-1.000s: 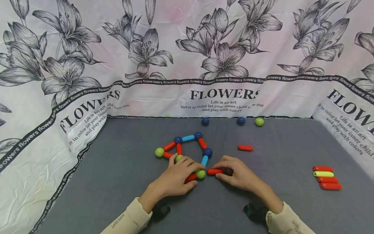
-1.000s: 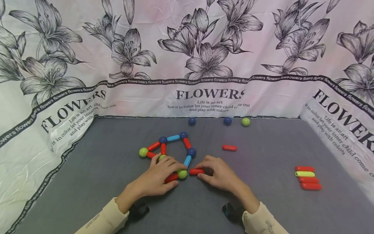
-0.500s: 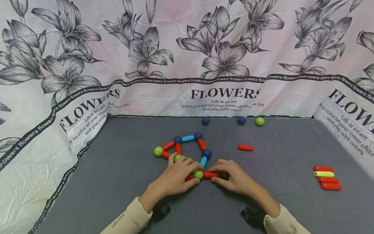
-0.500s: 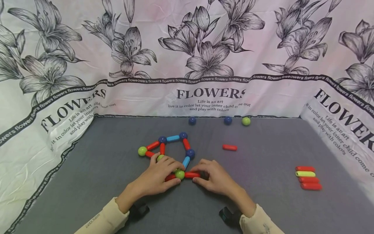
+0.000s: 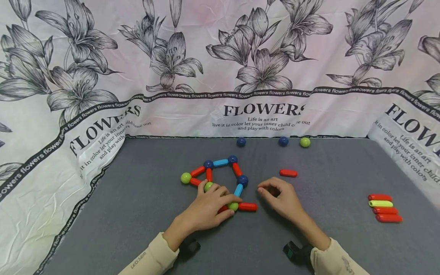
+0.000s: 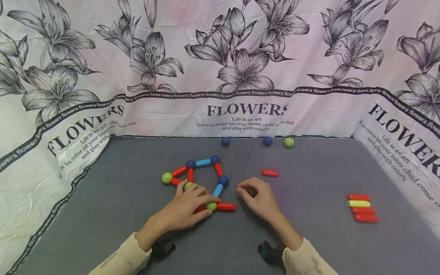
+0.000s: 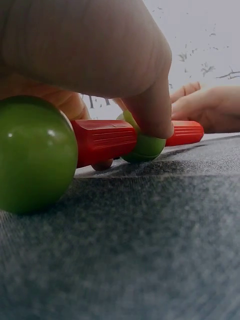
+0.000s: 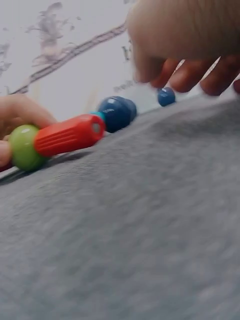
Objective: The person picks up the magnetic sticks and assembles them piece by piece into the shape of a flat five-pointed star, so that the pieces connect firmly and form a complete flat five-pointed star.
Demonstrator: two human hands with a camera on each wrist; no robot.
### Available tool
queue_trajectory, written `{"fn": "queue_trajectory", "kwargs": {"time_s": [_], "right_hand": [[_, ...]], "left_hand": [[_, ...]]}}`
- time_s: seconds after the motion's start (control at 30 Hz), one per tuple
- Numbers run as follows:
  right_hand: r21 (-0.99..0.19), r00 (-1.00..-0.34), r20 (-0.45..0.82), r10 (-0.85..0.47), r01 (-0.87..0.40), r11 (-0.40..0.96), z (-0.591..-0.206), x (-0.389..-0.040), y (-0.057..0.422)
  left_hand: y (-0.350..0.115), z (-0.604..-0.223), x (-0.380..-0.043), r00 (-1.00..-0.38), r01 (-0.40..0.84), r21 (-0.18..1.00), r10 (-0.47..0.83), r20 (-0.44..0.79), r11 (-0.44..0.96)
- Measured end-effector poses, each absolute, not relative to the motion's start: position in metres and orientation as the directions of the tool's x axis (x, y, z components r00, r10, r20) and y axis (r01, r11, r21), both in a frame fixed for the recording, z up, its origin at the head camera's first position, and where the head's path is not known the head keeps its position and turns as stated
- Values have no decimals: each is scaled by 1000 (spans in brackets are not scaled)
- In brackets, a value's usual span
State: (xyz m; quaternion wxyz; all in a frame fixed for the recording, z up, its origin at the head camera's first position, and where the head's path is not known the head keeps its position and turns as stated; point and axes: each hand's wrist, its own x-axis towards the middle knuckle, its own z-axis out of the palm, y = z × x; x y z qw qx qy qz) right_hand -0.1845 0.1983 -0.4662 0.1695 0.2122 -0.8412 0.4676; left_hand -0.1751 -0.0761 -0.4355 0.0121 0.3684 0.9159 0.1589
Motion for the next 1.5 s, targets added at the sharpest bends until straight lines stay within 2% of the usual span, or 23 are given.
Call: {"fn": "queue_trajectory", "kwargs": {"time_s": [0.13, 0.23, 0.47, 0.67, 1.27, 1.5], "right_hand": [[-733, -861, 508, 8, -428, 528, -468, -191, 207], [-745, -853, 508, 116, -368, 556, -468, -195, 212], [-661, -820, 534, 205, -253, 707, -469, -200, 225], [-625, -855, 473, 213, -155, 765, -471, -199, 235], [-554, -869, 478, 127, -187, 811, -473, -199, 235], [-504, -892, 444, 87, -169, 847, -473, -198, 234]], "left_hand": [[-77, -436, -175, -730, 668, 301, 677, 93, 680], [-77, -437, -176, -728, 671, 304, 678, 97, 677], [-78, -437, -176, -724, 675, 308, 682, 103, 671], [-77, -436, -176, -724, 674, 312, 683, 96, 670], [-77, -436, -175, -730, 665, 314, 678, 84, 677], [-77, -436, -175, -727, 670, 311, 680, 92, 674]]}}
